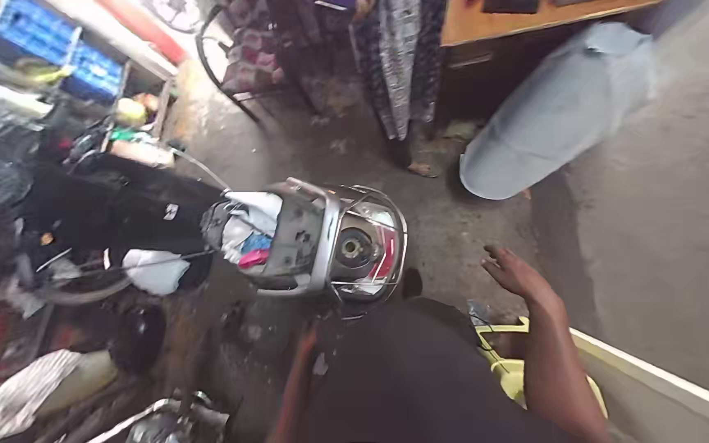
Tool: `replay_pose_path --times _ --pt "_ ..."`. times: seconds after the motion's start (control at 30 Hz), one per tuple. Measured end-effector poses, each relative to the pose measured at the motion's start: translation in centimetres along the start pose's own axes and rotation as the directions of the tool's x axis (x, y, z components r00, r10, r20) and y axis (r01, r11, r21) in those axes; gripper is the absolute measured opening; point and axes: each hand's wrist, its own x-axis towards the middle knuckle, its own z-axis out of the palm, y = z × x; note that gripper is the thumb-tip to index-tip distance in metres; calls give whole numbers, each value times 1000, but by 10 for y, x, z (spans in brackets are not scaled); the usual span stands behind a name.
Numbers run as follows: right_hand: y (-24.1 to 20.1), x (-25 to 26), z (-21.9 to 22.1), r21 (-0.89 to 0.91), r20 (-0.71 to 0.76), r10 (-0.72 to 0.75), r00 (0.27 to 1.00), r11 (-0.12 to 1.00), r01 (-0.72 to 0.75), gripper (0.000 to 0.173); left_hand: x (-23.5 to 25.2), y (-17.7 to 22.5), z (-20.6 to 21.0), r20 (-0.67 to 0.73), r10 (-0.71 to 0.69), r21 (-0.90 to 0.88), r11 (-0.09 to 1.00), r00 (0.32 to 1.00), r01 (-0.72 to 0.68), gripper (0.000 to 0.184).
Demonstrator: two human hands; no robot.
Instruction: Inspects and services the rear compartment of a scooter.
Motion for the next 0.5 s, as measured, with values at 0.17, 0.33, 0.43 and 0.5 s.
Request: replay_pose_path --times 0.17,0.33,0.43,0.5 --pt "-3 18 20 -1 64 -57 996 998 57 51 -53 -49 9 18 -213 -78 974 977 214 45" --pt "-22 37 18 -39 56 -93 994 995 95 51 -51 -118 15 -9 -310 -139 942 951 306 45" --pt "-36 46 20 -78 78 -120 990 989 126 50 -51 -119 13 -42 -272 -195 946 961 259 42" --pt "-49 49 24 -110 86 -140 986 983 149 49 -42 -121 12 -25 -269 -266 930 963 253 46"
